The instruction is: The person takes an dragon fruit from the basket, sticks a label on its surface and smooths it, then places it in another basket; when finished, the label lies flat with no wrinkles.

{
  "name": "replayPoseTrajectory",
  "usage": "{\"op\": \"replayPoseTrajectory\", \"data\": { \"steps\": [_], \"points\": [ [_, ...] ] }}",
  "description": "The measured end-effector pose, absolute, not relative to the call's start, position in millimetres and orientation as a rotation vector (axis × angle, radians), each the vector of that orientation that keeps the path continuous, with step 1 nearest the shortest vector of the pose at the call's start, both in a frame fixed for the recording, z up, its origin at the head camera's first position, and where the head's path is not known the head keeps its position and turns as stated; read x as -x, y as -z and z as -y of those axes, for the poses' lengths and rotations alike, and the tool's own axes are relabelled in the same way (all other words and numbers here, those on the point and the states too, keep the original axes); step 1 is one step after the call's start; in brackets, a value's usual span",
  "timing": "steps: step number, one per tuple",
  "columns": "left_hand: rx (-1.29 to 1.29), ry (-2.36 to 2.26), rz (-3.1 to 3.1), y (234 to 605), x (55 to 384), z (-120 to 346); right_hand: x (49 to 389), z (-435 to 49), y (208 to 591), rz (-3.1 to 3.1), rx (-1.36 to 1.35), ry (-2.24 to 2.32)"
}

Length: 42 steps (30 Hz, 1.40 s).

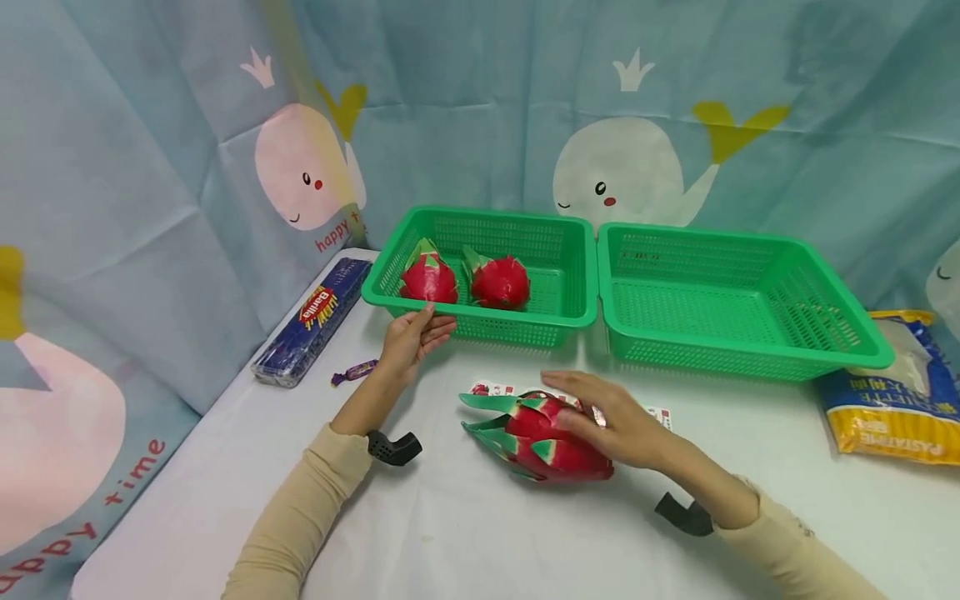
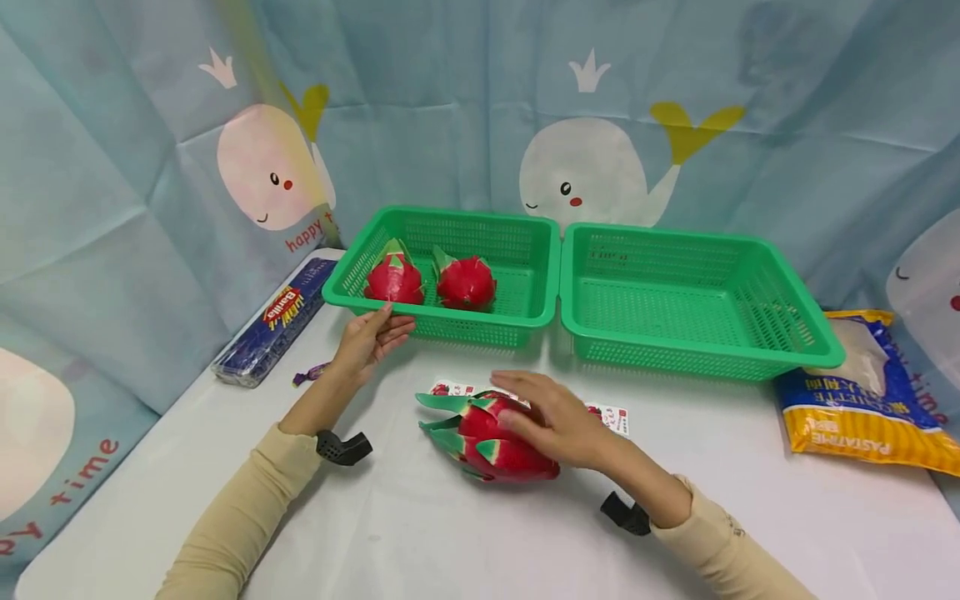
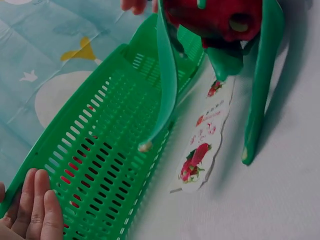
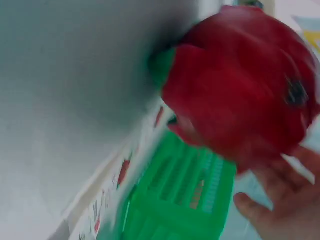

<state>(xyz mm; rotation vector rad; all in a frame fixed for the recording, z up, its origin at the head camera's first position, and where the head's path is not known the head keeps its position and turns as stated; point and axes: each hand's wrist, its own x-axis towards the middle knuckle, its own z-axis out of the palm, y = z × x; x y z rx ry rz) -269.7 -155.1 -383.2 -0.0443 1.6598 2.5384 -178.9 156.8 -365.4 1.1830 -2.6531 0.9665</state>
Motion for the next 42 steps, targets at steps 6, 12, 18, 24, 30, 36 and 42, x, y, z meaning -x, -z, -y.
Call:
{"op": "replayPoseTrajectory", "data": {
  "steps": [6,12,18,24,30,36,42],
  "points": [
    [-0.038,-2.496,-1.684,379.7,268.2,155.2,210.6,-200.6,370.1,2.869,-0.713,-1.064],
    [-0.064,-2.374,-1.772,378.5,264.5,158.2,223.1,-227.0,389.1,2.962,-0.662,-0.982],
    [-0.084,-2.218,-1.907,379.2,261.8,159.4,223.5,-218.2,393.3,2.995,-0.644,-0.824],
    [-0.159,-2.071,-2.026,384.9,258.4,158.3,222.3,-205.5,398.1,3.041,-0.636,-0.698],
    [-0.237,-1.924,-2.204,390.0,257.9,155.5,220.3,-208.9,400.9,3.015,-0.643,-0.927],
    [-0.352,-1.660,-2.439,393.0,265.0,140.0,216.1,-219.4,397.3,2.930,-0.605,-1.067],
    [-0.353,-1.539,-2.437,399.9,276.7,124.3,211.5,-225.0,398.8,2.816,-0.627,-1.101]
  ]
}}
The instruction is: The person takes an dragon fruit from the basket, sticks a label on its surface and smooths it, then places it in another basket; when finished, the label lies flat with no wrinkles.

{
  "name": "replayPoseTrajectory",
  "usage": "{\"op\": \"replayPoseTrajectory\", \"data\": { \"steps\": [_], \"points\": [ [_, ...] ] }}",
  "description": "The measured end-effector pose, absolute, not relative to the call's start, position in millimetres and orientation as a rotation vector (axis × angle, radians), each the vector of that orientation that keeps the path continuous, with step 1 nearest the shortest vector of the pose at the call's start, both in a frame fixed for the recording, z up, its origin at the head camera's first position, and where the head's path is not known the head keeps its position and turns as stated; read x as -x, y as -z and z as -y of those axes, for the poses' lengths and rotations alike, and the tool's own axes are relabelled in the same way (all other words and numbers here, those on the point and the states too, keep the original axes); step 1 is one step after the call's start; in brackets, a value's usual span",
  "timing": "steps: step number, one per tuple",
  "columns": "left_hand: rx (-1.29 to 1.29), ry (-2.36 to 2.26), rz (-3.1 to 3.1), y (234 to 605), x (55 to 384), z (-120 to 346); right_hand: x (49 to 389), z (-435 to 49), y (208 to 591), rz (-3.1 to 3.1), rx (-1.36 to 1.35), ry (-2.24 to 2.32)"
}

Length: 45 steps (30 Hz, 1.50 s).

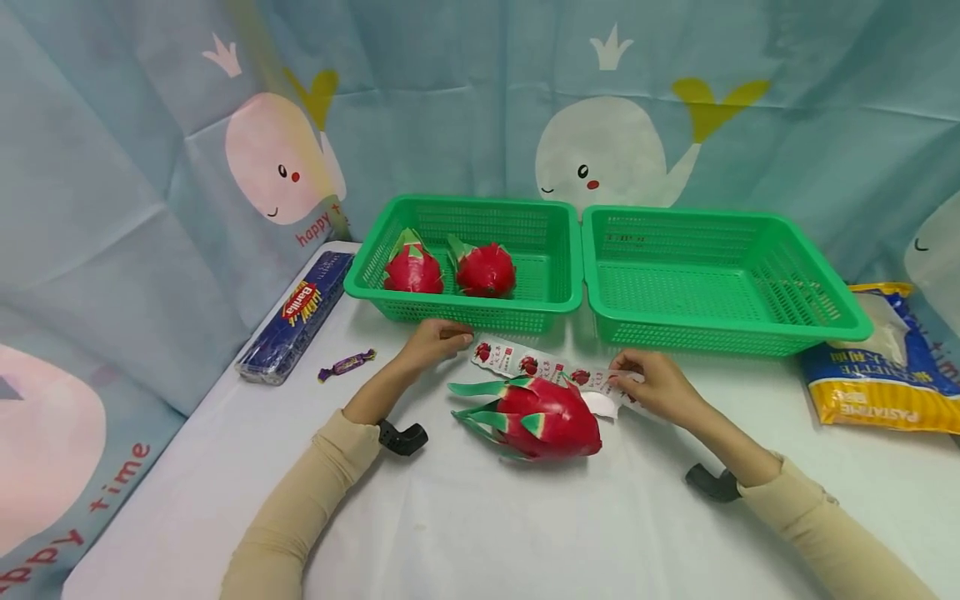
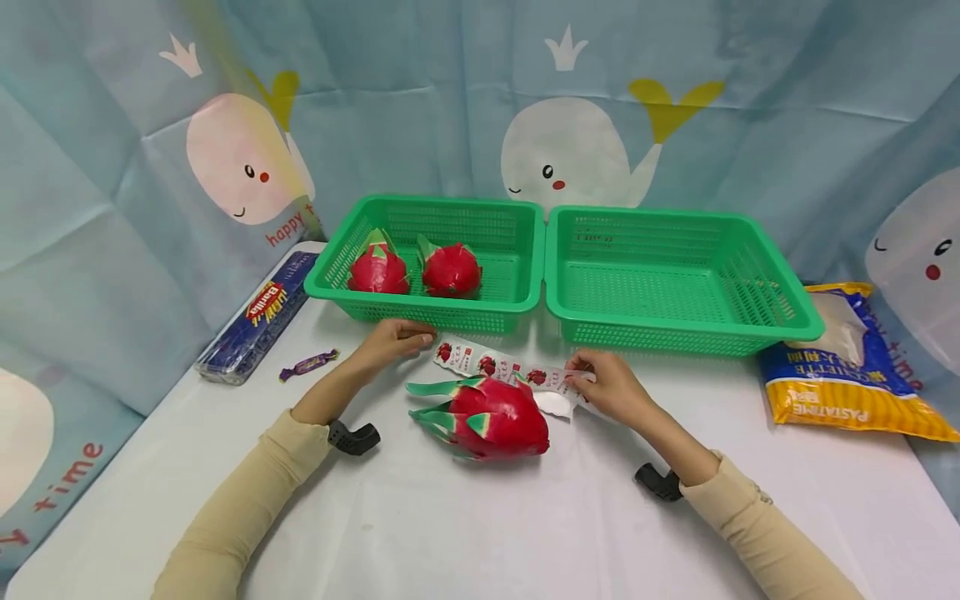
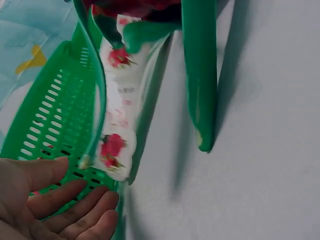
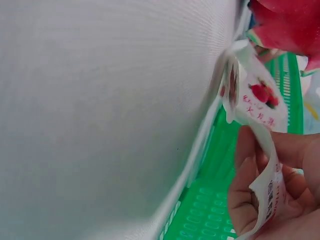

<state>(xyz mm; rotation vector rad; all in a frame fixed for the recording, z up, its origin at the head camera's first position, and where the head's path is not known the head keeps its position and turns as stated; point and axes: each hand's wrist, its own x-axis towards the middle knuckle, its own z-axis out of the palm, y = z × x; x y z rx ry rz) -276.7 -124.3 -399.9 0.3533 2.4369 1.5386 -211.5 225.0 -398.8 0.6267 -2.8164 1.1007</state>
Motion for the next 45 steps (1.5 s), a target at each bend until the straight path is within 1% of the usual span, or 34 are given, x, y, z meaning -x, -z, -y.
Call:
{"op": "replayPoseTrajectory", "data": {
  "steps": [8,14,18,22,27,33,39,45],
  "points": [
    [-0.182,-1.598,-2.308,403.4,283.5,116.5,212.4,-228.2,400.1,2.811,-0.615,-1.130],
    [-0.269,-1.710,-2.212,385.5,276.2,114.4,212.3,-237.5,395.4,2.860,-0.588,-1.128],
    [-0.306,-1.730,-2.166,368.8,271.6,110.9,210.6,-243.6,388.9,2.918,-0.587,-1.034],
    [-0.325,-1.735,-2.118,359.0,269.0,106.6,204.1,-242.3,381.8,2.827,-0.652,-0.942],
    [-0.387,-1.723,-2.061,349.9,266.9,98.7,201.4,-214.5,361.5,2.485,-0.828,-0.909],
    [-0.498,-1.705,-1.969,342.2,263.3,87.6,219.3,-167.3,339.1,2.422,-1.064,-1.110],
    [-0.588,-1.680,-1.940,337.5,257.8,80.8,232.4,-141.8,339.6,2.476,-1.144,-1.308],
    [-0.594,-1.702,-1.900,338.2,257.4,78.7,237.6,-130.7,347.4,2.307,-1.247,-1.379]
  ]
}}
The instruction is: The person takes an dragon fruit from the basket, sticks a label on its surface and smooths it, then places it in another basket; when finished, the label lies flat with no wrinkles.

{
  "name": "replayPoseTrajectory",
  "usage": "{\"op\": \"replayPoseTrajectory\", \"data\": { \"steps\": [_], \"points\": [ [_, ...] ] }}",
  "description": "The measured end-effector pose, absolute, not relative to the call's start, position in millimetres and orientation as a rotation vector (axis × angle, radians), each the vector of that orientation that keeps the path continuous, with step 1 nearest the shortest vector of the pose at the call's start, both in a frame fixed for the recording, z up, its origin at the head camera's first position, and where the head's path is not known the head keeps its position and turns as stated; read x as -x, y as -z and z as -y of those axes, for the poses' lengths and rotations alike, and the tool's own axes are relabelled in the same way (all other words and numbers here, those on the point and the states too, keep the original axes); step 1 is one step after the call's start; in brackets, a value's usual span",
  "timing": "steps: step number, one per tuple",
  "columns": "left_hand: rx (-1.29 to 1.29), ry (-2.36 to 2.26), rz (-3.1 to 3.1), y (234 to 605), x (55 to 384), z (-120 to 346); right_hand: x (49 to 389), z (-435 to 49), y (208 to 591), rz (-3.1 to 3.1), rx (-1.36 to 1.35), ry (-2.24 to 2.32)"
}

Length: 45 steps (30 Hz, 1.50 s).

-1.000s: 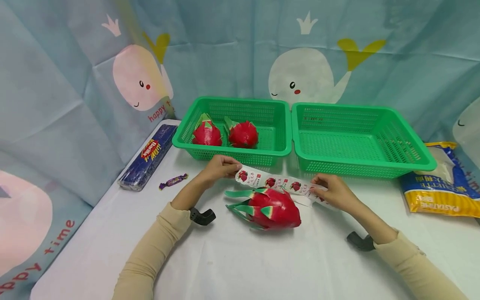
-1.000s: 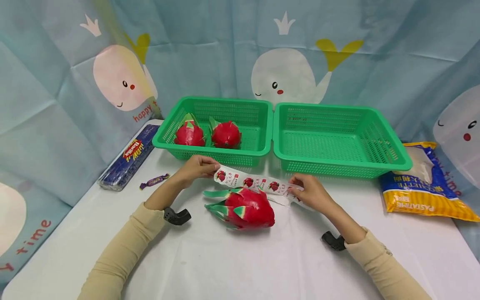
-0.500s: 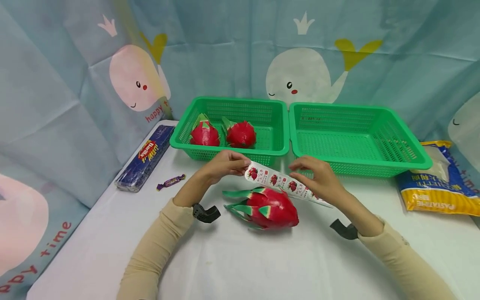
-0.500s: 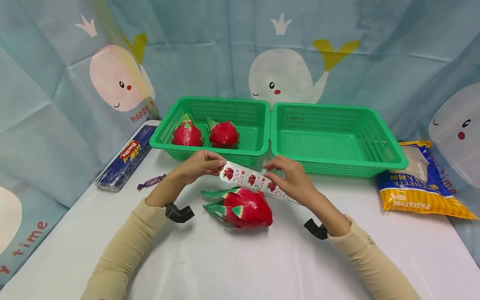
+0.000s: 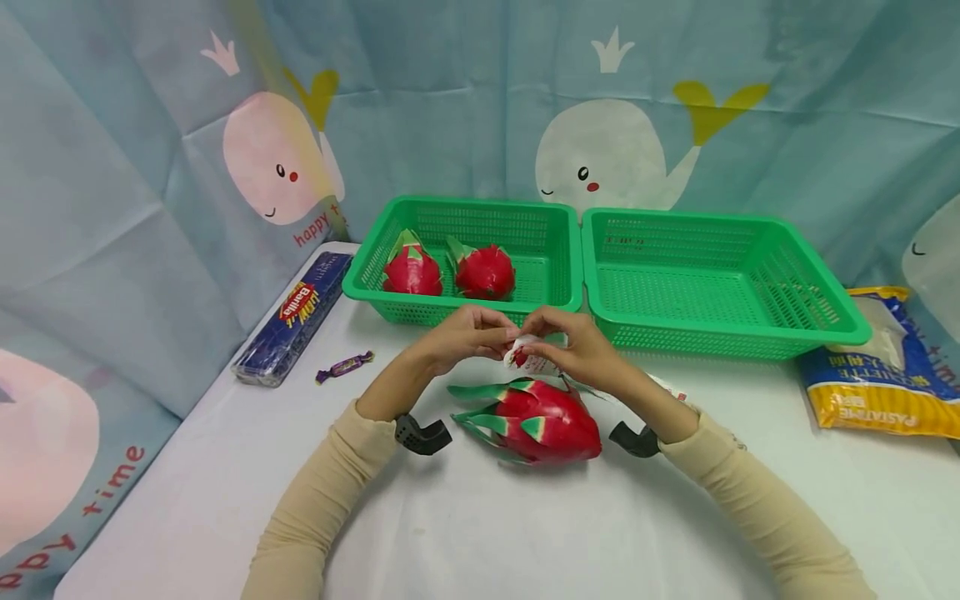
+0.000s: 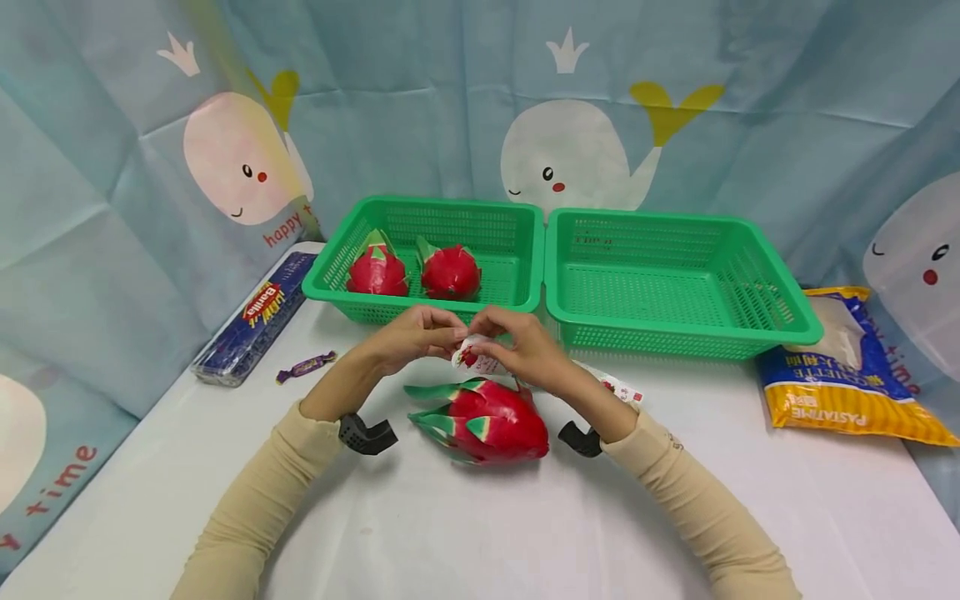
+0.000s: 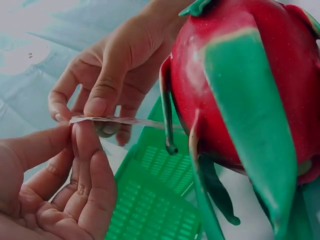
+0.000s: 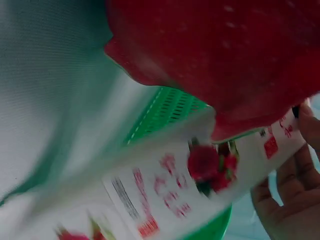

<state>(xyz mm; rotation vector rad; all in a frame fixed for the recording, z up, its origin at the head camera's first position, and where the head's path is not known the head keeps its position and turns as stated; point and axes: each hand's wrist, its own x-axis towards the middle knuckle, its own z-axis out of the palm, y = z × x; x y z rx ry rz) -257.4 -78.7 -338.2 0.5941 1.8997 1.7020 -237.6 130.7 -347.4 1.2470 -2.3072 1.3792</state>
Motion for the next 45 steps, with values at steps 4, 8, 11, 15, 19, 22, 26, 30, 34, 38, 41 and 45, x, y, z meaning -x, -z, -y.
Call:
{"op": "replayPoseTrajectory", "data": {
  "steps": [4,8,11,15,19,22,26,30,34,38,41,45],
  "points": [
    [-0.577,-1.736,-1.806,341.5,258.2,78.5,237.2,-128.6,350.0,2.205,-1.248,-1.371],
    [-0.565,-1.769,-1.742,344.3,258.3,78.8,238.0,-128.4,352.0,2.166,-1.261,-1.356],
    [-0.566,-1.772,-1.743,344.8,258.1,77.9,239.5,-128.6,354.3,2.133,-1.278,-1.350],
    [-0.533,-1.765,-1.792,344.9,259.0,77.1,240.5,-128.5,356.9,2.099,-1.283,-1.359],
    [-0.522,-1.732,-1.901,348.4,264.4,79.5,241.1,-129.2,358.0,2.133,-1.234,-1.388],
    [-0.494,-1.692,-2.027,354.2,272.0,83.8,241.9,-132.0,356.8,2.173,-1.164,-1.424],
    [-0.401,-1.627,-2.172,364.8,282.3,93.6,242.6,-138.6,351.6,2.227,-1.058,-1.467],
    [-0.313,-1.563,-2.259,374.8,289.3,103.6,242.8,-147.6,344.2,2.314,-0.932,-1.507],
    [-0.310,-1.519,-2.320,382.5,291.9,112.1,243.3,-157.3,336.3,2.446,-0.823,-1.582],
    [-0.517,-1.278,-2.579,371.3,277.4,113.0,244.1,-165.5,329.0,2.542,-0.790,-1.646],
    [-0.679,-1.166,-2.737,347.4,257.1,100.3,244.5,-169.9,324.8,2.572,-0.804,-1.642],
    [-0.817,-1.345,-2.695,320.2,238.1,76.0,242.9,-171.0,320.4,2.602,-0.830,-1.632]
  ]
}}
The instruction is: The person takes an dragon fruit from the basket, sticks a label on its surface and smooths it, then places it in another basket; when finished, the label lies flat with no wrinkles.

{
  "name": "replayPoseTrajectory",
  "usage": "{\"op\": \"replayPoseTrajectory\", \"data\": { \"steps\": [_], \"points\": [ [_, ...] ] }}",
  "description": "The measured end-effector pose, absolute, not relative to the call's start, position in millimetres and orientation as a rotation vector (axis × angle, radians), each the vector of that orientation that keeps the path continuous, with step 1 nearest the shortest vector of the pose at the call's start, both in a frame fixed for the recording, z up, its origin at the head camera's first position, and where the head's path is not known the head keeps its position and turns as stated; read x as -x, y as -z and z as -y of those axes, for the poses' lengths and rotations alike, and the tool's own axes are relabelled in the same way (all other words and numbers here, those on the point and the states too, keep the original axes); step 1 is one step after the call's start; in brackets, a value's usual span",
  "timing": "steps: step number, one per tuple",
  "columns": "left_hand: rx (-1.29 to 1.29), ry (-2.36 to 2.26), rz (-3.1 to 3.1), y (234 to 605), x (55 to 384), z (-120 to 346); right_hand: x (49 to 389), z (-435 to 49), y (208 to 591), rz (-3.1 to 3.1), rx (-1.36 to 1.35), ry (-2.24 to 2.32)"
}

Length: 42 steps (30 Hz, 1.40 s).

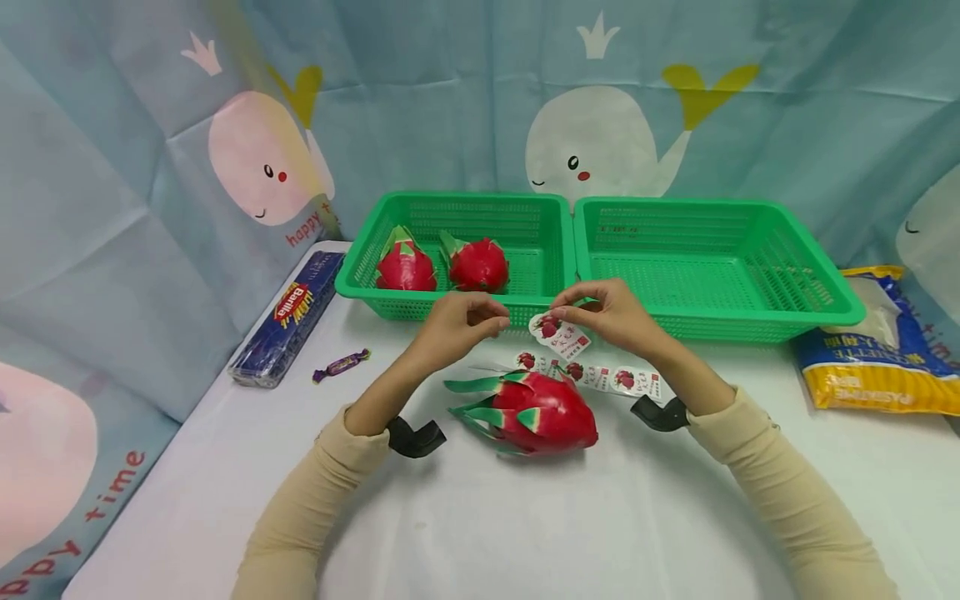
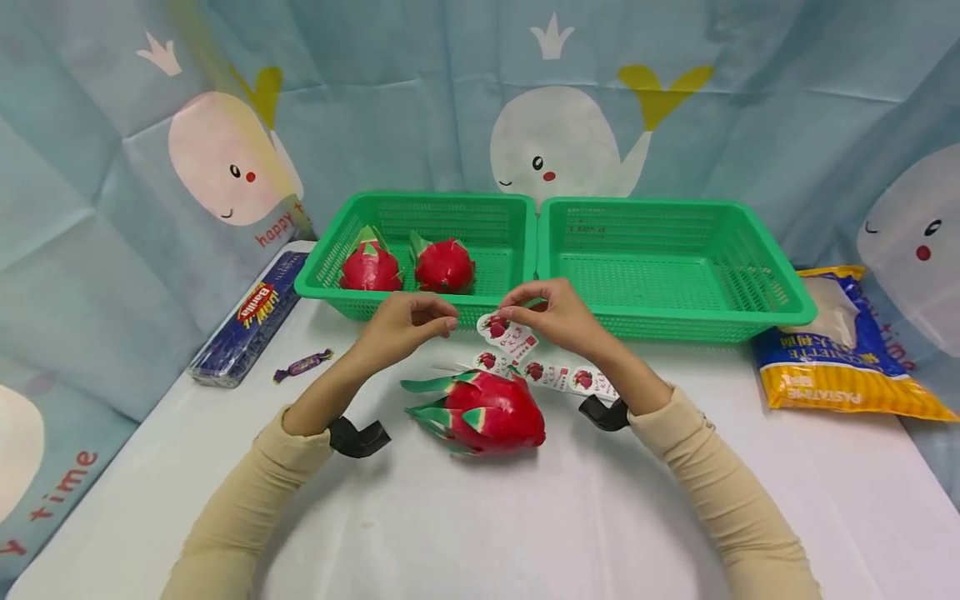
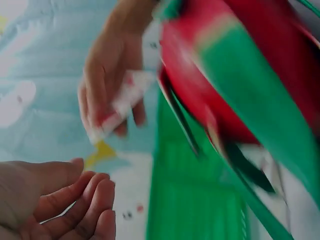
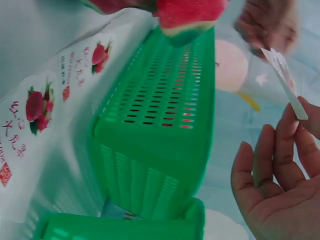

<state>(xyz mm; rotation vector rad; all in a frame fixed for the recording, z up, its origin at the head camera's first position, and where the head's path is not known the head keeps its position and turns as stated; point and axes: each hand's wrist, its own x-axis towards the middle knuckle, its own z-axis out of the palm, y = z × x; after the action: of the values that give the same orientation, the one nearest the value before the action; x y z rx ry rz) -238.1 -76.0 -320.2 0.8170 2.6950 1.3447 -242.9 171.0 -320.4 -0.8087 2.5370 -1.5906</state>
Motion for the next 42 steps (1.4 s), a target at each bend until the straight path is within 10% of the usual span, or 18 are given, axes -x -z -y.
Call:
{"op": "replayPoseTrajectory", "data": {
  "steps": [42],
  "points": [
    [-0.555,-1.403,-2.661,344.6,170.7,28.8,203.9,-209.1,362.2,-2.190,0.439,1.505]
  ]
}}
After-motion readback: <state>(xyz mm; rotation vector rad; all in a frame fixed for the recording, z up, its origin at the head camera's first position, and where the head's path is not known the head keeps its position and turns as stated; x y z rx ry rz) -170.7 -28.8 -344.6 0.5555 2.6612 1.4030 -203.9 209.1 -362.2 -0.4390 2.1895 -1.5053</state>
